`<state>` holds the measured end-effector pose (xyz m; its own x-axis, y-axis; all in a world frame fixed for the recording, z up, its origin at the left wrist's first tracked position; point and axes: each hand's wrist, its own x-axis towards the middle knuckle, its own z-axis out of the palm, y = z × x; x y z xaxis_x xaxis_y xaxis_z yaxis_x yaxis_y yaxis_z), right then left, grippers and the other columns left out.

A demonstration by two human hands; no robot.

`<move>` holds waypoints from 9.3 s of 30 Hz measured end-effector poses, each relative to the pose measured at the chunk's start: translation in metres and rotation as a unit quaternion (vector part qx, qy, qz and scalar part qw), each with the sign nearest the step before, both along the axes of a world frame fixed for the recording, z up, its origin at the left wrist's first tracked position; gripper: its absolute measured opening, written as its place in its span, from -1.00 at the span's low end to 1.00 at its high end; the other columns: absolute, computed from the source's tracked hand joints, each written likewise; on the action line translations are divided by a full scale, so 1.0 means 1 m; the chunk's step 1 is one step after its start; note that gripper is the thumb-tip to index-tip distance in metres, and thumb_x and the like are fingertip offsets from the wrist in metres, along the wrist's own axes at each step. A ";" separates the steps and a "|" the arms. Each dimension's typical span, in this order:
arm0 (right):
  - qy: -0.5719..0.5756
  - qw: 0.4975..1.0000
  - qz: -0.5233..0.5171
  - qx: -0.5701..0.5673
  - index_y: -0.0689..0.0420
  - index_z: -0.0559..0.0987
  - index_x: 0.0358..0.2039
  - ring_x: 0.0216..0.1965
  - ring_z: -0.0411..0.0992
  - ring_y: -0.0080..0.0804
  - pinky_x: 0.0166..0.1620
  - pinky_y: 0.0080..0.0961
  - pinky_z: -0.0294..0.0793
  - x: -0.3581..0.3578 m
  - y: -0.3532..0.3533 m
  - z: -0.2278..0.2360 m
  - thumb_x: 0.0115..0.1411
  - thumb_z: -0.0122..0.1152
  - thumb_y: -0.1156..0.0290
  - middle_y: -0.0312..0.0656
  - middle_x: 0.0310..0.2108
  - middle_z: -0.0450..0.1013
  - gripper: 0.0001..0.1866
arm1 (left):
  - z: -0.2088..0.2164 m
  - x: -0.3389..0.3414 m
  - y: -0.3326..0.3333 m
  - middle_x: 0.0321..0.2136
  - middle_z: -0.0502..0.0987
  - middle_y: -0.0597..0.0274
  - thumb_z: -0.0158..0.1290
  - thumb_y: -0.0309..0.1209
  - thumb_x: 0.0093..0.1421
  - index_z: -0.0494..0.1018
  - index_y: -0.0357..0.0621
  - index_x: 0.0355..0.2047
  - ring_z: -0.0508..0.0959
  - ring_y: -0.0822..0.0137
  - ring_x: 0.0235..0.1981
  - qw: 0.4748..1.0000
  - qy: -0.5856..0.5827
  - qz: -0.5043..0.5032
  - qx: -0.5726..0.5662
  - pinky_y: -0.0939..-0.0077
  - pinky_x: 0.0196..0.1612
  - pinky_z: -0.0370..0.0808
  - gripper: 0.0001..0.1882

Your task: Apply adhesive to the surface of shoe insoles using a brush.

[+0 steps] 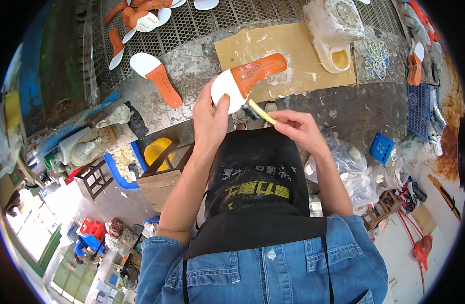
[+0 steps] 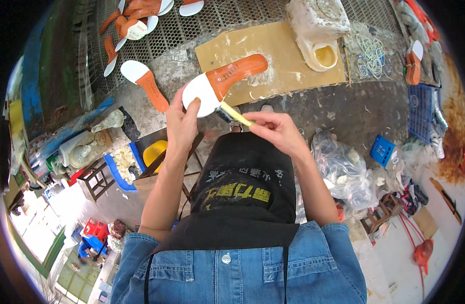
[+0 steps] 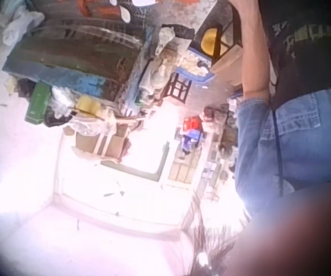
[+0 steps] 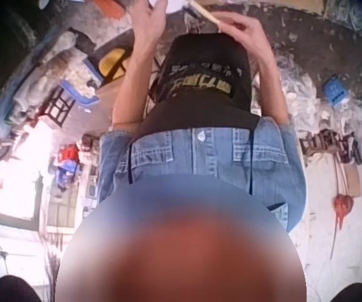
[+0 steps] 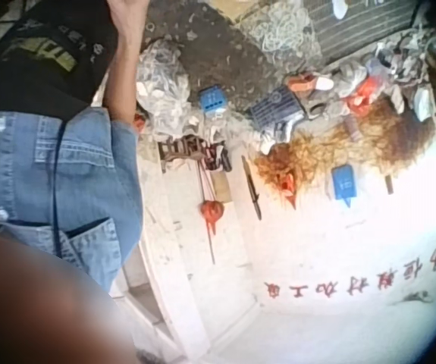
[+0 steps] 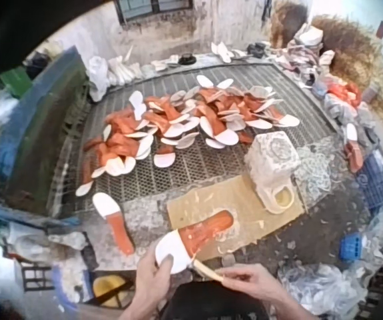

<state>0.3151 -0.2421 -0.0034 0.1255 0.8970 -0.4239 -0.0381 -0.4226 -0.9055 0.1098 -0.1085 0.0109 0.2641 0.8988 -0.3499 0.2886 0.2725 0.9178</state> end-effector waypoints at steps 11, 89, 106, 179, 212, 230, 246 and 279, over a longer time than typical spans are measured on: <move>0.032 0.994 -0.092 -0.054 0.15 0.60 0.07 -0.61 0.29 -0.82 -0.59 -0.81 0.20 0.049 -0.015 0.029 0.29 0.24 0.35 -0.40 -0.46 0.52 -0.65 | 0.011 0.003 0.007 0.05 0.42 0.09 0.14 -0.49 0.22 0.35 -0.19 0.22 0.48 0.24 0.10 0.995 -0.046 -0.084 0.042 0.39 0.13 0.46 -0.46; -0.315 0.937 -0.056 0.137 0.13 0.68 -0.12 -0.41 0.47 -0.38 -0.29 -0.52 0.43 -0.013 -0.014 0.041 0.11 0.37 0.51 -0.19 -0.41 0.50 -0.72 | 0.005 -0.025 -0.034 0.03 0.53 0.22 0.04 -0.50 0.32 0.32 -0.10 0.13 0.56 0.30 0.06 0.830 -0.329 0.205 -0.400 0.28 0.10 0.60 -0.62; -0.328 0.930 -0.154 0.062 0.23 0.63 -0.06 -0.39 0.39 -0.61 -0.29 -0.62 0.39 0.017 -0.005 -0.016 0.22 0.32 0.46 -0.29 -0.39 0.49 -0.72 | -0.017 -0.038 -0.048 -0.02 0.56 0.20 0.06 -0.48 0.30 0.37 -0.15 0.08 0.62 0.32 -0.03 0.768 -0.398 0.226 -0.448 0.42 0.00 0.67 -0.66; -0.231 0.950 -0.210 0.006 0.22 0.65 -0.10 -0.39 0.43 -0.62 -0.29 -0.59 0.44 0.047 -0.009 -0.010 0.13 0.39 0.44 -0.28 -0.38 0.55 -0.69 | 0.146 0.182 0.151 -0.07 0.61 0.10 0.27 -0.28 0.15 0.45 -0.24 0.16 0.58 0.36 -0.08 0.897 -0.061 -0.130 0.419 0.46 -0.03 0.52 -0.42; -0.436 0.884 -0.168 0.023 0.07 0.66 -0.07 -0.37 0.57 -0.33 -0.24 -0.38 0.52 0.162 -0.017 0.027 0.17 0.32 0.41 -0.13 -0.34 0.59 -0.71 | 0.043 -0.055 0.084 -0.06 0.56 0.15 0.04 -0.49 0.16 0.37 -0.29 0.14 0.60 0.34 -0.10 0.997 -0.022 -0.026 -0.071 0.44 -0.09 0.63 -0.50; -0.270 0.948 -0.017 0.168 0.07 0.64 -0.02 -0.40 0.42 -0.48 -0.30 -0.54 0.40 -0.016 0.076 0.023 0.15 0.35 0.48 -0.24 -0.35 0.52 -0.66 | 0.020 0.011 -0.017 -0.06 0.50 -0.18 -0.07 -0.46 0.29 0.33 -0.33 0.15 0.53 -0.10 -0.02 0.995 0.058 -0.048 0.066 0.16 0.07 0.42 -0.57; -0.459 0.881 -0.111 0.036 0.04 0.62 -0.05 -0.23 0.53 -0.02 -0.17 -0.22 0.50 0.028 0.039 0.000 0.17 0.29 0.41 -0.03 -0.26 0.53 -0.70 | 0.024 -0.002 -0.018 -0.05 0.51 -0.18 -0.07 -0.50 0.27 0.30 -0.31 0.19 0.56 -0.07 -0.02 0.992 0.075 -0.047 0.090 0.18 0.07 0.45 -0.54; -0.442 0.894 0.010 0.080 0.05 0.63 -0.06 -0.24 0.53 0.02 -0.16 -0.16 0.51 0.020 0.066 -0.002 0.17 0.30 0.38 -0.01 -0.27 0.54 -0.70 | 0.010 -0.002 -0.019 -0.11 0.60 0.01 -0.07 -0.48 0.25 0.37 -0.30 0.17 0.57 0.27 -0.04 0.999 0.021 -0.005 0.048 0.34 0.07 0.45 -0.54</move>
<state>0.3353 -0.1761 -0.0054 0.3316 0.9428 -0.0342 0.7275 -0.2786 -0.6270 0.1077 -0.1270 0.0207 0.2610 0.9261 -0.2724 0.3292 0.1798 0.9270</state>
